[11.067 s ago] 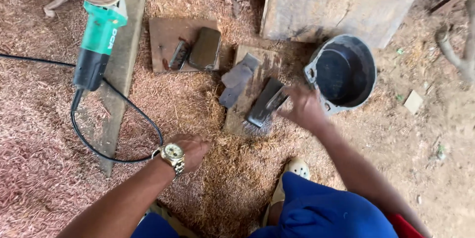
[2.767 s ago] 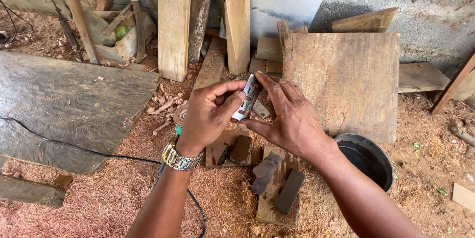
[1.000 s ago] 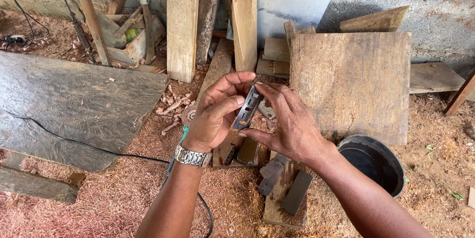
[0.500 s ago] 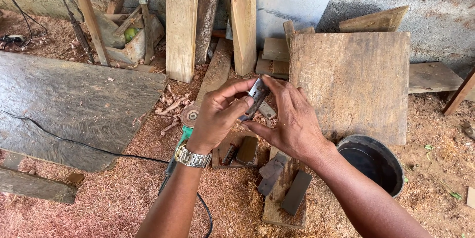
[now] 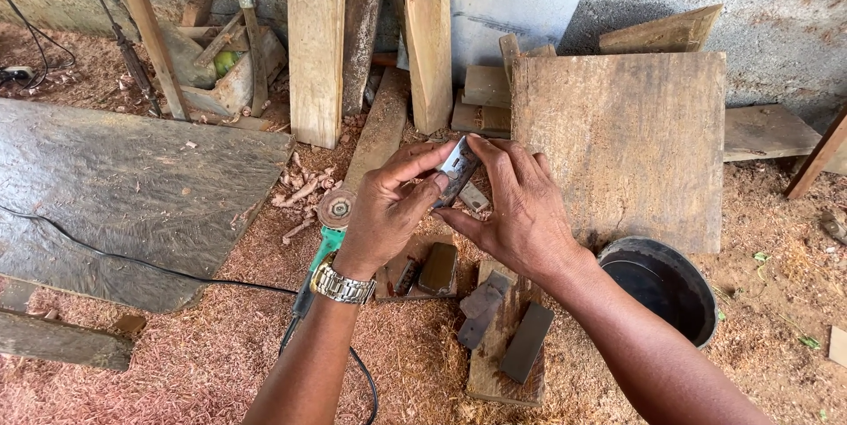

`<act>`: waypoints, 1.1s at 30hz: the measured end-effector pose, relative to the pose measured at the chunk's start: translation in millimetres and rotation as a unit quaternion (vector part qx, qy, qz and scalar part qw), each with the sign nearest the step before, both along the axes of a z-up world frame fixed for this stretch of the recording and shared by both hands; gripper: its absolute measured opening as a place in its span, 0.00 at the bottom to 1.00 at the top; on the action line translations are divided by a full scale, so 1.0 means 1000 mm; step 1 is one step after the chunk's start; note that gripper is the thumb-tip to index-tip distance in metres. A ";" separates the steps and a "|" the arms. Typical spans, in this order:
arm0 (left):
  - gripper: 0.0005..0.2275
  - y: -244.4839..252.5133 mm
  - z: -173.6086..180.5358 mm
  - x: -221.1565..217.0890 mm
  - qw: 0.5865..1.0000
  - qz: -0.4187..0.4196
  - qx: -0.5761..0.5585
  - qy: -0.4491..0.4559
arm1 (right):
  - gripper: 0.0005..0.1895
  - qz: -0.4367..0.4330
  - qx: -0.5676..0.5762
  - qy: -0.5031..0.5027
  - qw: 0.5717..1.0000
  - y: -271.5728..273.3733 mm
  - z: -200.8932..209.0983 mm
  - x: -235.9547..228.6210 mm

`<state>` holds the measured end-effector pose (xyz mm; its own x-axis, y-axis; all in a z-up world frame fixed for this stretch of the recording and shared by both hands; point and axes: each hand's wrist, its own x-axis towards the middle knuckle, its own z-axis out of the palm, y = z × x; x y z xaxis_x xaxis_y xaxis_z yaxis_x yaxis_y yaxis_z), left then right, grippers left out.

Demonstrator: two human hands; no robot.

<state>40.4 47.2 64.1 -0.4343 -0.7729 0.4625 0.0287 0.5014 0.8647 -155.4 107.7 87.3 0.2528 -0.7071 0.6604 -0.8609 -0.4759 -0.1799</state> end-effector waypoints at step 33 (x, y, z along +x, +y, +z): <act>0.07 -0.012 -0.033 -0.005 0.994 0.032 -0.017 -0.104 | 0.39 -0.261 0.225 -0.029 0.938 0.010 -0.149 -0.256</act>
